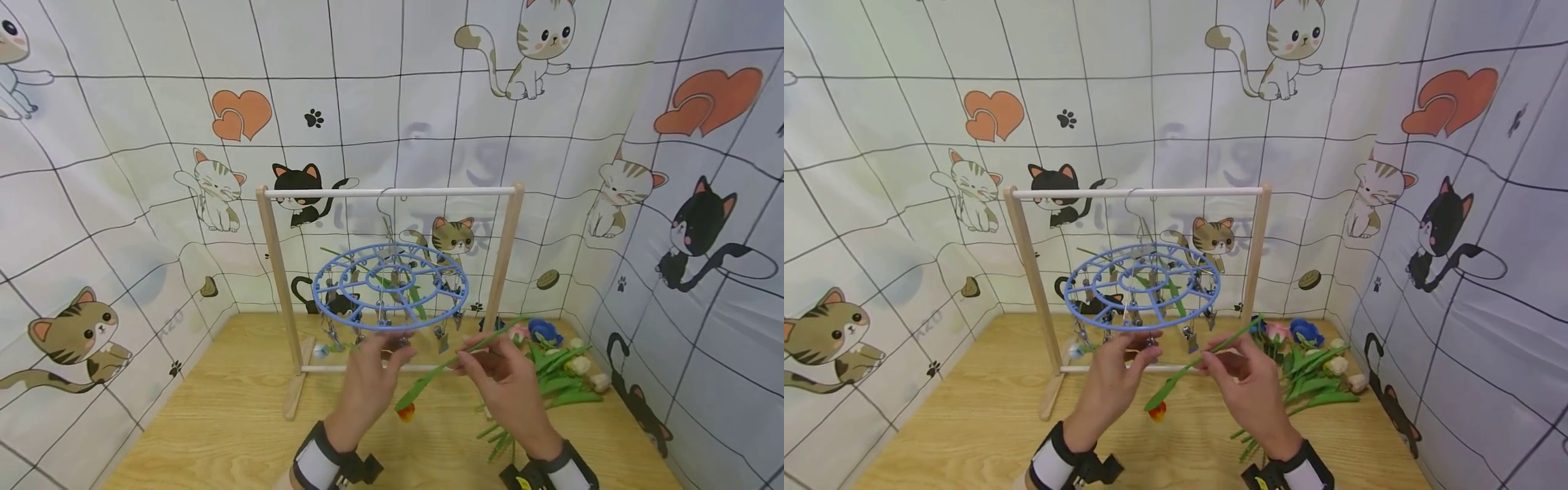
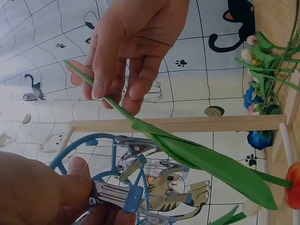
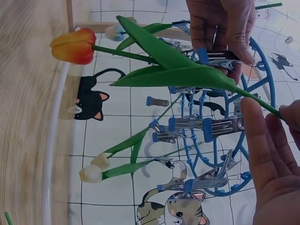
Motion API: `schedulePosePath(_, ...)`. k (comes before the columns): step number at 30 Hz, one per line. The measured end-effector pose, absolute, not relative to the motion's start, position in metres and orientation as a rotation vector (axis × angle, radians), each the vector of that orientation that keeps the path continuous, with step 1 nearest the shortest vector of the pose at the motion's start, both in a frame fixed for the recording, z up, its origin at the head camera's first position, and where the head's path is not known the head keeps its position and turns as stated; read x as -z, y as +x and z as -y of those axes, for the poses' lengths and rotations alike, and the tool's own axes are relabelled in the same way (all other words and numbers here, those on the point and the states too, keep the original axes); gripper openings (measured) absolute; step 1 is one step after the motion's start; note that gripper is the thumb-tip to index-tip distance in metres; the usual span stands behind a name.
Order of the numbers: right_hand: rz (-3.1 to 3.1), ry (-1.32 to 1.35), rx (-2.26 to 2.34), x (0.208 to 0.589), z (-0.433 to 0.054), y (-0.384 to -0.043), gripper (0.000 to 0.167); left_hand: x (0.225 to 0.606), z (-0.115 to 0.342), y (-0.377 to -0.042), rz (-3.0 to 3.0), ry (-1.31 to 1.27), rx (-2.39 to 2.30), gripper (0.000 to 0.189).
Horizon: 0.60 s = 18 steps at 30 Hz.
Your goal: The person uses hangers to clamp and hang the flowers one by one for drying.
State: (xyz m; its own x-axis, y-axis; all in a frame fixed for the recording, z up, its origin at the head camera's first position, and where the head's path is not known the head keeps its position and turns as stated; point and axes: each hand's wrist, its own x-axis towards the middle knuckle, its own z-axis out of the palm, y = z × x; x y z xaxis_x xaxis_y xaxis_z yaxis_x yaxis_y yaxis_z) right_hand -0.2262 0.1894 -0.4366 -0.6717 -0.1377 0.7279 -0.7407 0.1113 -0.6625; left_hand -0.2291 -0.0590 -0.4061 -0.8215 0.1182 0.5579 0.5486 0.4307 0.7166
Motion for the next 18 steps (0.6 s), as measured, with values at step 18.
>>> schedulePosePath(18, 1.853, 0.811, -1.774, 0.443, -0.175, -0.228, 0.019, 0.405, 0.09, -0.235, 2.334, -0.439, 1.562, 0.017)
